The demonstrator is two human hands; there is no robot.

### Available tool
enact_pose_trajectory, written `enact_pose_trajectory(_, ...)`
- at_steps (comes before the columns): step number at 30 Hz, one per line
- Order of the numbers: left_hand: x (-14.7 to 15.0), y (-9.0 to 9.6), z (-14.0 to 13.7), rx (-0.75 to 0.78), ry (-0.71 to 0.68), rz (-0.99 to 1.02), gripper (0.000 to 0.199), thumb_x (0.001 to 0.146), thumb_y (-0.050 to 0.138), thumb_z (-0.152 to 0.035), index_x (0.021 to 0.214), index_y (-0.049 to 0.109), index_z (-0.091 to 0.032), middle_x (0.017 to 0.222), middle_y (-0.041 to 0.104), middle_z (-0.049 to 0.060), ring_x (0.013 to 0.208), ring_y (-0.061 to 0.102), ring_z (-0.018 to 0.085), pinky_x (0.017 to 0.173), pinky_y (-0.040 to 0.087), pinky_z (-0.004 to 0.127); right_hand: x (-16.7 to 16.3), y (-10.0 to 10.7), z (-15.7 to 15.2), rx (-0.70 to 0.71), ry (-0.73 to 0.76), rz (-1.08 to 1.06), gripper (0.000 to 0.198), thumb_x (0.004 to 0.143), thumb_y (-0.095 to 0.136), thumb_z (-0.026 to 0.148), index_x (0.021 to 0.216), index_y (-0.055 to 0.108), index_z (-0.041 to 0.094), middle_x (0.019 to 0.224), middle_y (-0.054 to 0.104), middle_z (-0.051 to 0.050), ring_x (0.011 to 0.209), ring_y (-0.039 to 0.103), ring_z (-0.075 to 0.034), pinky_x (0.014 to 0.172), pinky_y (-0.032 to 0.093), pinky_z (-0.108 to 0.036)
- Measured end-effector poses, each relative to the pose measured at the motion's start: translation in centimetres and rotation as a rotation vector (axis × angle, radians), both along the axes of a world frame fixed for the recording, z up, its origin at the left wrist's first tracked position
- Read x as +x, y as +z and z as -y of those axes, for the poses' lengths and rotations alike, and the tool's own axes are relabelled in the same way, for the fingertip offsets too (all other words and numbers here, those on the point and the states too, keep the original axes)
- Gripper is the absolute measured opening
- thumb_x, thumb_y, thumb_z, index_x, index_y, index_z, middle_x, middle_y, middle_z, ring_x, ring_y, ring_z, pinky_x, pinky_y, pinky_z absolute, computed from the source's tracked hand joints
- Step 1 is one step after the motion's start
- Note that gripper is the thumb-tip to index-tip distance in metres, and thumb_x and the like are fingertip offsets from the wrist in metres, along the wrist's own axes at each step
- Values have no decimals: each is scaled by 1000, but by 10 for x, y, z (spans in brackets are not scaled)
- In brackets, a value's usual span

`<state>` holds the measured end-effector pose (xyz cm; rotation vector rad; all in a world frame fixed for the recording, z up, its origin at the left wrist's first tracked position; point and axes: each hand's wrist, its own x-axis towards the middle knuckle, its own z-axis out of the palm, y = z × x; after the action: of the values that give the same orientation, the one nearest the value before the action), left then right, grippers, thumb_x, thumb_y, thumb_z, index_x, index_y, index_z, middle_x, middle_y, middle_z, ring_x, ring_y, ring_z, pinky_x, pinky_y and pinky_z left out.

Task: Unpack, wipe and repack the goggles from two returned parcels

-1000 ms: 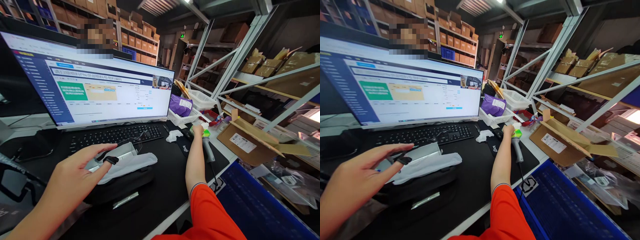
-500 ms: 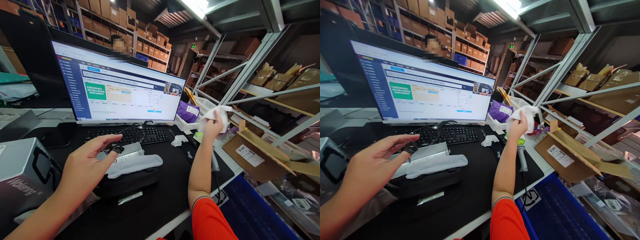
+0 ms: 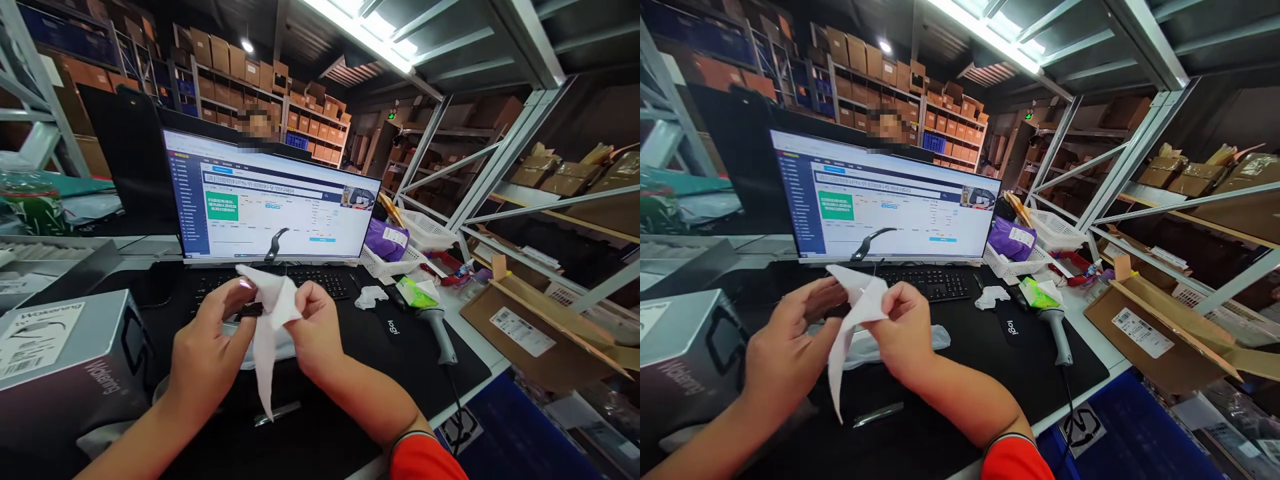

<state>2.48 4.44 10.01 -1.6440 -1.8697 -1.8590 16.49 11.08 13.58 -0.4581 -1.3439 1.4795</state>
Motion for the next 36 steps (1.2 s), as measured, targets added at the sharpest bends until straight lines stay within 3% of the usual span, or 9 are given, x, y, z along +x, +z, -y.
enact_pose_trajectory(7, 9, 0, 13, 61, 85, -427, 53, 110, 51, -50, 156, 53, -24, 125, 83, 9, 95, 84, 28, 73, 62, 33, 10, -9, 4, 137, -179, 98, 55, 60, 87, 31, 53, 32, 28, 60, 47, 2, 73, 55, -21, 67, 48, -32)
enact_pose_trajectory(12, 16, 15, 17, 135, 70, -633, 54, 112, 50, -34, 165, 44, -27, 121, 84, 6, 92, 84, 24, 77, 57, 30, 25, 13, -13, -8, -53, 7, 72, 64, 96, 49, 60, 27, 26, 58, 33, 9, 56, 30, -10, 54, 32, -25)
enact_pose_trajectory(16, 17, 15, 17, 212, 34, -684, 66, 111, 54, -30, 174, 33, -34, 124, 84, 4, 94, 84, 23, 80, 58, 29, 30, 20, -14, 4, -80, -47, 77, 67, 97, 54, 61, 26, 26, 57, 30, 10, 55, 26, -9, 53, 30, -25)
enact_pose_trajectory(20, 13, 13, 19, 219, 74, -684, 61, 114, 47, -35, 173, 36, -28, 124, 83, 12, 83, 84, 25, 71, 61, 30, 16, -1, 5, 233, -298, -58, 65, 84, 84, 48, 58, 28, 26, 55, 36, 8, 56, 37, -12, 76, 55, -34)
enact_pose_trajectory(22, 11, 13, 20, 190, 122, -646, 58, 114, 47, -39, 170, 42, -25, 112, 85, 13, 73, 82, 24, 64, 59, 29, 7, -15, 13, 406, -367, -91, 63, 86, 80, 37, 56, 26, 25, 52, 39, 9, 54, 41, -12, 91, 57, -40)
enact_pose_trajectory(25, 10, 17, 19, 164, 145, -584, 55, 114, 49, -45, 164, 51, -21, 111, 85, 13, 83, 84, 24, 66, 61, 25, 3, -22, 15, 518, -353, -96, 60, 83, 78, 28, 54, 25, 25, 51, 40, 8, 53, 43, -12, 92, 56, -41)
enact_pose_trajectory(28, 12, 22, 18, 167, 76, -593, 57, 115, 47, -48, 166, 48, -23, 113, 85, 11, 87, 84, 23, 67, 62, 22, 14, -7, 8, 393, -262, -52, 61, 74, 84, 29, 52, 27, 25, 55, 43, 7, 59, 47, -13, 87, 56, -38)
enact_pose_trajectory(32, 16, 22, 18, 232, -13, -707, 60, 116, 44, -40, 173, 34, -29, 115, 85, 9, 88, 84, 23, 75, 63, 25, 32, 19, 1, 65, -136, -122, 65, 71, 88, 35, 57, 26, 26, 59, 40, 7, 60, 41, -12, 60, 43, -27)
enact_pose_trajectory(36, 16, 15, 21, 222, 20, -695, 60, 115, 46, -39, 174, 34, -30, 120, 84, 10, 86, 84, 23, 72, 62, 26, 28, 9, 12, 185, -274, -172, 63, 78, 84, 29, 56, 26, 25, 66, 50, 3, 61, 44, -12, 59, 39, -28)
